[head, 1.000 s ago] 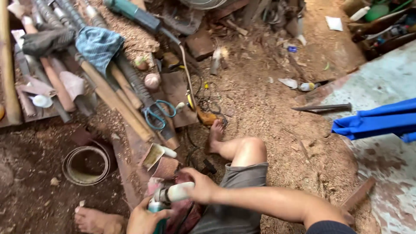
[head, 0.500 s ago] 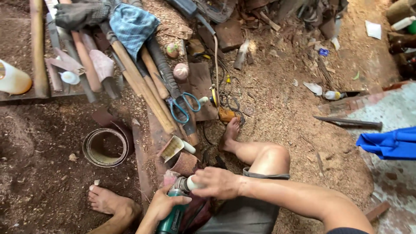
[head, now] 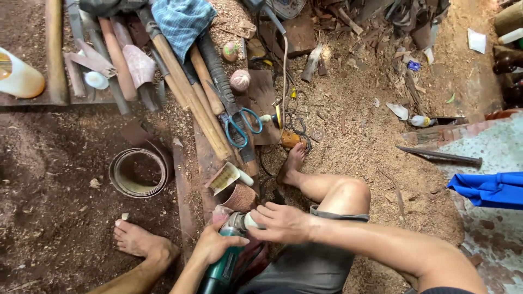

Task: The person sits on the workshop floor and polishes small turned wooden pieces using a power grinder with a buffing wheel, rotating each piece against the spinning wheel. They then use scissors to trim excess material from a piece and continue buffing it by hand against the wheel.

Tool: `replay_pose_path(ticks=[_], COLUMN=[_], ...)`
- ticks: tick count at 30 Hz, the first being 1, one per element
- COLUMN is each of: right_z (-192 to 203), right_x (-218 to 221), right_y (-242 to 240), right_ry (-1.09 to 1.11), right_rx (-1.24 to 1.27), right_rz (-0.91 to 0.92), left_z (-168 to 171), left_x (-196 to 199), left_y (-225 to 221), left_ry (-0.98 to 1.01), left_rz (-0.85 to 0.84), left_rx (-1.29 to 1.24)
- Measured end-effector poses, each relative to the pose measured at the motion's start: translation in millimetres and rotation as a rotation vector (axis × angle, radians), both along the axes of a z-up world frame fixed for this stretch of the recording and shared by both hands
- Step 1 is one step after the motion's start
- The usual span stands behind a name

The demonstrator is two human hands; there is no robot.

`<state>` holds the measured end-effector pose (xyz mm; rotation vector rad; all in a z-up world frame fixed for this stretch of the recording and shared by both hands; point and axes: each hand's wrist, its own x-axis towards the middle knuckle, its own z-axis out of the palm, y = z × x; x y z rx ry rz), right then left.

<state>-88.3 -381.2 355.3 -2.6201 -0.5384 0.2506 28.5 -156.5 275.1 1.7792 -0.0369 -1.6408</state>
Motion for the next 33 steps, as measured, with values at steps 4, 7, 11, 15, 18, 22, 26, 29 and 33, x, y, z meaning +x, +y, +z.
replay_pose_path(ticks=[4,7,11,15,18,22,26,29,33], right_z=[68,37,-11,-94,-159,-196,-237,-189,-55], right_x=[51,55,106,168,203,218,207,220,243], right_y=[-12,-45,-128,-193,-211,-207,-222,-212,-161], right_ry=[-0.205,-0.058,0.031,0.134,-0.073,0.084,0.167,0.027,0.161], right_rx=[-0.182,-0.303,-0.298,-0.226,-0.201,-0.226,-0.230,-0.073,0.459], right_rz=[0.333,0.035,-0.750,-0.953,-0.943,-0.993,-0.879,-0.956,-1.285], left_z=[-17,-8,2,7,12,-25,-86,-124,-125], left_x=[-1,3,-6,-11,-8,-13,-34,-48,-41], left_y=[9,8,4,0,-4,-2,2,20,37], left_ry=[-0.013,0.099,-0.209,-0.177,-0.260,-0.096,-0.231,-0.085,-0.127], left_rz=[0.063,0.105,-0.208,-0.273,-0.189,-0.214,-0.259,-0.253,-0.188], left_rx=[-0.067,-0.050,-0.013,0.063,0.059,0.104,-0.096,-0.058,-0.256])
